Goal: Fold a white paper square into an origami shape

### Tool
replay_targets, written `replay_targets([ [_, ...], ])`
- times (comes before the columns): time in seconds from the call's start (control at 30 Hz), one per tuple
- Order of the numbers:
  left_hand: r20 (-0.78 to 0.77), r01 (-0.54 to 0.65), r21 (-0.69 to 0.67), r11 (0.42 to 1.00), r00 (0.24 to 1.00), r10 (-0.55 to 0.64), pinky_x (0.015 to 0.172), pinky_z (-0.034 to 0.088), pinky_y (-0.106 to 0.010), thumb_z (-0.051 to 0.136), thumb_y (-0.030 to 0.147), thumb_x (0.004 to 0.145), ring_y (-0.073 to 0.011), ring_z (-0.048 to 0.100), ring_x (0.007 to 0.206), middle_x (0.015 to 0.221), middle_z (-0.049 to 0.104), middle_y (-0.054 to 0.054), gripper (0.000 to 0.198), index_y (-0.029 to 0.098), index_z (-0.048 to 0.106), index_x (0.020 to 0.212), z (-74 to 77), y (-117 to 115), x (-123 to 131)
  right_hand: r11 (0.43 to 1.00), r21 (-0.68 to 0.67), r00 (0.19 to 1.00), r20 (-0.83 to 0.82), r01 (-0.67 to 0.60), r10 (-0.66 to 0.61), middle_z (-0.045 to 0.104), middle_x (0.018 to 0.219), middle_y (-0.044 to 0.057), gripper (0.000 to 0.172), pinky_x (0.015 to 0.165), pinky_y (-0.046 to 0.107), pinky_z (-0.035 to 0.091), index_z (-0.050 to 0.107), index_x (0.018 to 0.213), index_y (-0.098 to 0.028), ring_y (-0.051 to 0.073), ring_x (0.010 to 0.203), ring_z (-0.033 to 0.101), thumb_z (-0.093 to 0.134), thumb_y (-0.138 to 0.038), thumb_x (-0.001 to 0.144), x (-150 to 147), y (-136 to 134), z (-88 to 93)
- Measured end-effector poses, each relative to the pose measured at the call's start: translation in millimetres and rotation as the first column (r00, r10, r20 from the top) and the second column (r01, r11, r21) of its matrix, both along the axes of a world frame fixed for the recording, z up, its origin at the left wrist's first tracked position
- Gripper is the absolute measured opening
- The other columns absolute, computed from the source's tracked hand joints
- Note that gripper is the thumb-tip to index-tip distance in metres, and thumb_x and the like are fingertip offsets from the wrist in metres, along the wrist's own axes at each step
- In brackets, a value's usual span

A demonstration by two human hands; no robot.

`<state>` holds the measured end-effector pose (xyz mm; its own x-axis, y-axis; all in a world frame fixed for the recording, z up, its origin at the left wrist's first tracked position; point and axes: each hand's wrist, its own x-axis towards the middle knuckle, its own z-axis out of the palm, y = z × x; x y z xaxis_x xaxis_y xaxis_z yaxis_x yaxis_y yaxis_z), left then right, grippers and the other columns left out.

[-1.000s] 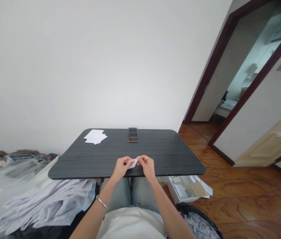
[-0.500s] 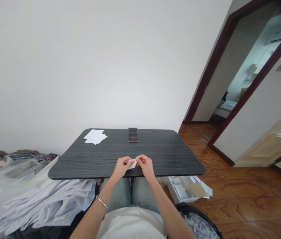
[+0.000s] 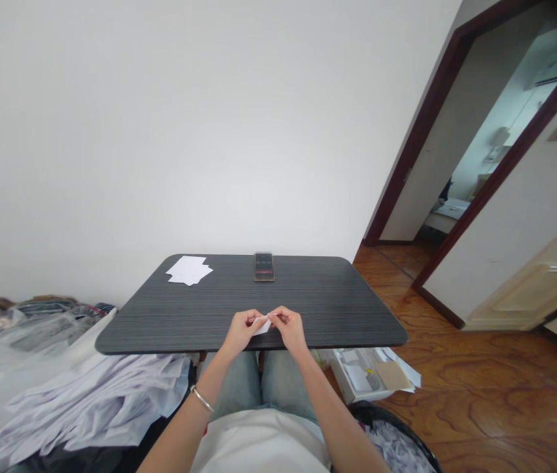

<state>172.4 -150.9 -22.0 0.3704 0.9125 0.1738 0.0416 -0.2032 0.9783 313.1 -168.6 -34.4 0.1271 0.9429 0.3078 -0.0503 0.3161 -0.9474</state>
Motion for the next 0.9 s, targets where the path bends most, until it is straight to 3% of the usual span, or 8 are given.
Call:
replay_targets([
  [0.43,0.048,0.007,0.026,1.000,0.999,-0.009,0.050,0.030,-0.020,0.058,0.036,0.072,-0.0097,0.046,0.051,0.055,0.057,0.000,0.026,0.010,0.060,0.065,-0.8,0.7,-0.2,0.998,0.053,0.999,0.025,0.033,-0.034,0.056,0.064,0.000,0.014,0.057,0.024,0.045,0.063,0.063,-0.018,0.014,0.060,0.053,0.057,-0.027,0.072,-0.3,-3.4,0.4],
  [0.7,0.065,-0.039,0.049,0.998,0.997,0.035,0.051,0.032,-0.020,0.058,0.036,0.071,-0.0102,0.047,0.053,0.056,0.056,0.000,0.026,0.011,0.058,0.064,0.1,0.0,-0.3,0.999,0.035,0.998,0.054,0.017,-0.019,0.061,0.066,0.002,0.029,0.054,0.024,0.045,0.066,0.072,-0.018,0.016,0.061,0.054,0.047,-0.037,0.080,-0.9,-3.7,3.7],
  [0.9,0.048,-0.036,0.059,0.998,0.998,0.033,0.051,0.032,-0.020,0.058,0.035,0.071,-0.0099,0.046,0.052,0.056,0.056,0.000,0.025,0.011,0.059,0.064,0.6,-0.4,-1.1,0.999,-0.006,0.994,0.100,0.044,-0.044,0.059,0.061,0.001,0.020,0.053,0.023,0.044,0.061,0.068,-0.016,0.014,0.056,0.053,0.061,-0.036,0.070,-2.3,-0.5,-1.1],
])
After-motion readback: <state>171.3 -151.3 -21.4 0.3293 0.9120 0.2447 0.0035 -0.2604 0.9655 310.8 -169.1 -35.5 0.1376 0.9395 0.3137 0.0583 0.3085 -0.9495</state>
